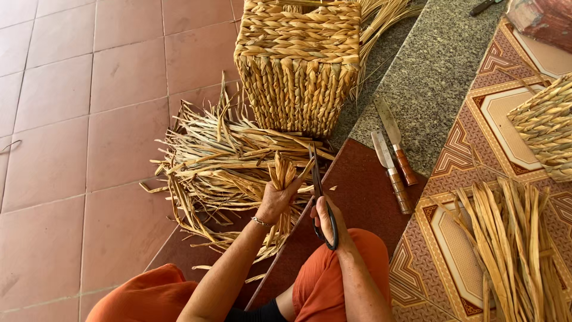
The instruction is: The person sits on a tiled floor and uses shears to trim bundles of dried plant strips. They repeatedly gather strips, cut them to length, and place the trimmed pieces into a pile. Finished woven baskets are visible nearby.
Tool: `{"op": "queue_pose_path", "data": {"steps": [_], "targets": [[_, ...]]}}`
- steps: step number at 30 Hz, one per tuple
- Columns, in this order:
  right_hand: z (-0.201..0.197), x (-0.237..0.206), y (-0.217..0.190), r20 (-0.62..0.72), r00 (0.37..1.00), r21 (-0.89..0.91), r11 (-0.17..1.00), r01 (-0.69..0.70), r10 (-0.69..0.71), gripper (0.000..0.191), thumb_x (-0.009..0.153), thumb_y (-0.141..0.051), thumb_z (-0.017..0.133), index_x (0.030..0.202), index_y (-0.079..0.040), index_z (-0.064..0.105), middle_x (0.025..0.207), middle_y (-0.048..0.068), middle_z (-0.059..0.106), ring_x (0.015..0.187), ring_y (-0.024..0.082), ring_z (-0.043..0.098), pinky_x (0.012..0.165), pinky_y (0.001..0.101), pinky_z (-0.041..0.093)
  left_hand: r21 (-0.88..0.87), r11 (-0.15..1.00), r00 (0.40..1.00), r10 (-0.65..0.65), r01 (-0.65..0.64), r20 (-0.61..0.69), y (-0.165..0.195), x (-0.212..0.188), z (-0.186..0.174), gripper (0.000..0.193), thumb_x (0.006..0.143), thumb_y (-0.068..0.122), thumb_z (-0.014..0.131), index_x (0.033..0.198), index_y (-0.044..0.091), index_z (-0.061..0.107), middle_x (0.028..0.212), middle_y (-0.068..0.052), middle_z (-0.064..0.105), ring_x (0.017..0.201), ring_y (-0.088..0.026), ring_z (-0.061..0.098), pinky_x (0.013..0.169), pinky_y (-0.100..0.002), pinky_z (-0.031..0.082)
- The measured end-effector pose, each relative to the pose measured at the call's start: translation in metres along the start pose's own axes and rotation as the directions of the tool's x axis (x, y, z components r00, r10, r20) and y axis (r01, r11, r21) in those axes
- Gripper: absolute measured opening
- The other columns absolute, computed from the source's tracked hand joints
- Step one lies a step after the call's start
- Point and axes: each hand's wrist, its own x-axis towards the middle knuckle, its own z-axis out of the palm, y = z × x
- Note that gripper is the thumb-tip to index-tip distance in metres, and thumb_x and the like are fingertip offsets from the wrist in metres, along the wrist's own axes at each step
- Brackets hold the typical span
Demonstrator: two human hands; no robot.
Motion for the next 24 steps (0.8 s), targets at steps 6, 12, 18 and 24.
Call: {"op": "queue_pose_path", "data": {"steps": [6, 12, 18, 24], "targets": [[0.002, -0.009, -0.010, -0.022, 1.000, -0.037, 0.999, -0.008, 0.007, 0.071, 0.100, -0.063, 0.036, 0.138, -0.010, 0.061, 0.064, 0.000, 0.052, 0.051, 0.009, 0.047, 0.047, 0.0261, 0.039, 0.030, 0.999, 1.000, 0.017, -0.017, 0.000, -0.007, -0.008, -0.004, 0.016, 0.097, 0.019, 0.073, 0.089, 0.005, 0.072, 0.065, 0.002, 0.061, 0.052, -0.006, 0.052, 0.045, -0.026, 0.040], [0.005, -0.010, -0.019, -0.002, 0.997, -0.064, 0.995, 0.081, -0.082, 0.069, 0.103, -0.062, 0.037, 0.140, -0.007, 0.059, 0.067, -0.005, 0.051, 0.055, 0.005, 0.047, 0.048, 0.0235, 0.039, -0.021, 1.000, 1.000, -0.016, 0.015, -0.026, -0.014, -0.005, -0.008, 0.015, 0.096, 0.019, 0.073, 0.089, 0.005, 0.072, 0.066, 0.002, 0.062, 0.053, -0.006, 0.053, 0.046, -0.026, 0.042], [0.009, -0.017, -0.019, -0.027, 0.999, 0.035, 0.999, -0.016, 0.017, 0.066, 0.102, -0.058, 0.041, 0.127, -0.001, 0.064, 0.058, -0.004, 0.038, 0.046, 0.007, 0.035, 0.041, 0.0267, 0.029, -0.043, 0.998, 0.999, -0.041, 0.041, -0.014, -0.024, -0.003, -0.009, 0.016, 0.097, 0.021, 0.072, 0.090, 0.006, 0.072, 0.066, 0.003, 0.061, 0.054, -0.006, 0.053, 0.046, -0.026, 0.044], [-0.003, -0.006, -0.019, -0.279, 0.955, 0.162, 0.976, 0.145, -0.096, 0.069, 0.101, -0.062, 0.036, 0.110, -0.001, 0.066, 0.056, -0.007, 0.048, 0.041, 0.007, 0.039, 0.036, 0.0263, 0.033, 0.122, 0.963, 0.970, -0.235, 0.242, -0.068, -0.042, 0.007, -0.026, 0.014, 0.095, 0.024, 0.068, 0.094, 0.011, 0.074, 0.070, -0.005, 0.069, 0.054, -0.014, 0.059, 0.048, -0.032, 0.050]]}}
